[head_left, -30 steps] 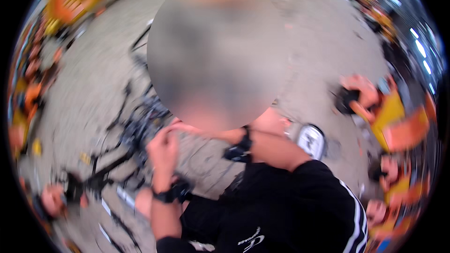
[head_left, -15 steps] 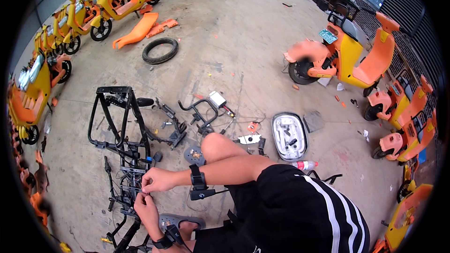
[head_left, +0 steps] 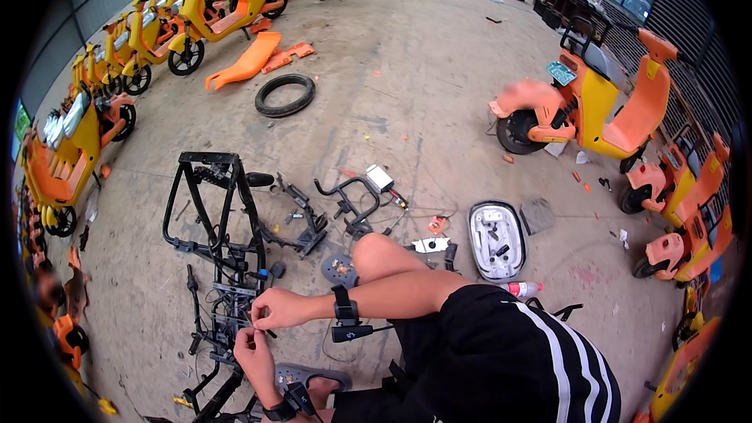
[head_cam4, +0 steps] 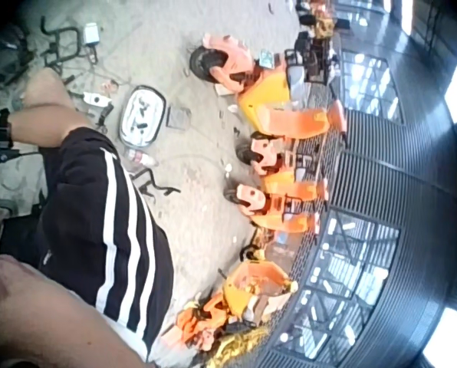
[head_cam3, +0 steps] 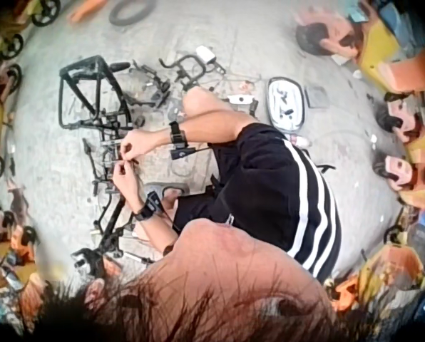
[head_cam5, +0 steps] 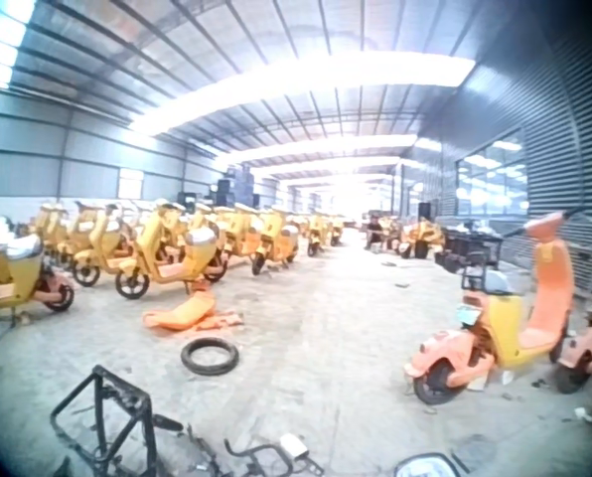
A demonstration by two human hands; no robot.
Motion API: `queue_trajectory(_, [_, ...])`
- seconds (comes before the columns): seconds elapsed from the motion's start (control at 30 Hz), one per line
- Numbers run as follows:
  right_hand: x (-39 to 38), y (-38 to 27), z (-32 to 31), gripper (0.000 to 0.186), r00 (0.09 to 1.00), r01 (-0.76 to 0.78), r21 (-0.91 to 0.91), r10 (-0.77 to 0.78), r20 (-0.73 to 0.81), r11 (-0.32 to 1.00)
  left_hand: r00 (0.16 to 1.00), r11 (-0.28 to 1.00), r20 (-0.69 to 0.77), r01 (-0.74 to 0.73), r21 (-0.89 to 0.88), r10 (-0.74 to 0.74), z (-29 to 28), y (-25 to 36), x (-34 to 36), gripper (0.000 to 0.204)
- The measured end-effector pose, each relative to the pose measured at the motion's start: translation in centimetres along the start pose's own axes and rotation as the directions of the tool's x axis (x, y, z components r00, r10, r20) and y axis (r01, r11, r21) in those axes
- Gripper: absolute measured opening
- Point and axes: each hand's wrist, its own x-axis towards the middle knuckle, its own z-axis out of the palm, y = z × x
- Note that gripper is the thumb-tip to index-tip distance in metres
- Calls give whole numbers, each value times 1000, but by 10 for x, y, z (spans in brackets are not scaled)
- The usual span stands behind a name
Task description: The person works on small components of a motorcycle frame by hand, handling small fasteners and wires.
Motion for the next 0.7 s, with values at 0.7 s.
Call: queue_trajectory(0.7, [10,35,14,12,845,-532,692,358,397,488,998,992,-16,59,-109,-61,-3,7,-3,17])
